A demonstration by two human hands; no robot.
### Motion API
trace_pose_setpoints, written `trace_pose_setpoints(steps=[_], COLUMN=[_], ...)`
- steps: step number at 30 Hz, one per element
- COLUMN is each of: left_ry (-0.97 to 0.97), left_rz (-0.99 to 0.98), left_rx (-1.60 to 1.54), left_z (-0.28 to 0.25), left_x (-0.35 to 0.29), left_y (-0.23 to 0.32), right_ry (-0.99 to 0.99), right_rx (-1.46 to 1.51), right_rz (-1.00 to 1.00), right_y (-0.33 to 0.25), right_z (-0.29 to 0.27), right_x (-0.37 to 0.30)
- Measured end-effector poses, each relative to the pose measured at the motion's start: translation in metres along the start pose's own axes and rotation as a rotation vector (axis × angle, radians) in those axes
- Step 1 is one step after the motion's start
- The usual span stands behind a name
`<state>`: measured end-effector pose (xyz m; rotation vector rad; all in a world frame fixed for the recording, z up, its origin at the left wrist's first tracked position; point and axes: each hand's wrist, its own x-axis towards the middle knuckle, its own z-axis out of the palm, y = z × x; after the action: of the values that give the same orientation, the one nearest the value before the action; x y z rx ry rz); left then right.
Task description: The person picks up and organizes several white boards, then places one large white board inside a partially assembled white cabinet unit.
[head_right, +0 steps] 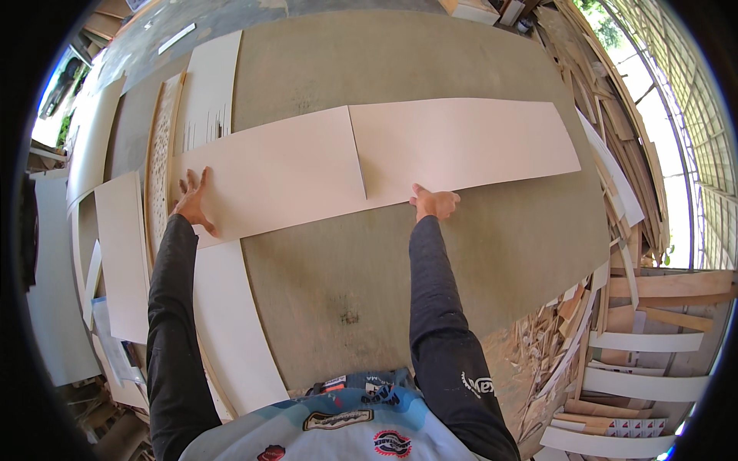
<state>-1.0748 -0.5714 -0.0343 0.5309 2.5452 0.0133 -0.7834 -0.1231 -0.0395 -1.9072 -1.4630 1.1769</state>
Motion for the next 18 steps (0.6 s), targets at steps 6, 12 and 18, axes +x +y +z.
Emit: trace_pose_setpoints(steps=[6,12,18], left_ry=[0.014,0.056,0.167], left_rz=[-0.037,-0.056,-0.017], left_rx=[0.035,0.028,-0.016], left_z=[-0.013,-0.014,0.003], left_x=[0.026,0.029,0.016], left_y=[0.0,0.003,-0.023], right_ry=[0.003,-0.038,-0.075], right_rx=[0.036,0.201,0.352], right_rz=[-0.035,-0.126,-0.211], right_y=[-0.018,-0.006,0.04], right_z=[0.022,0.023,-0.022], right_x=[0.004,0.017,0.033])
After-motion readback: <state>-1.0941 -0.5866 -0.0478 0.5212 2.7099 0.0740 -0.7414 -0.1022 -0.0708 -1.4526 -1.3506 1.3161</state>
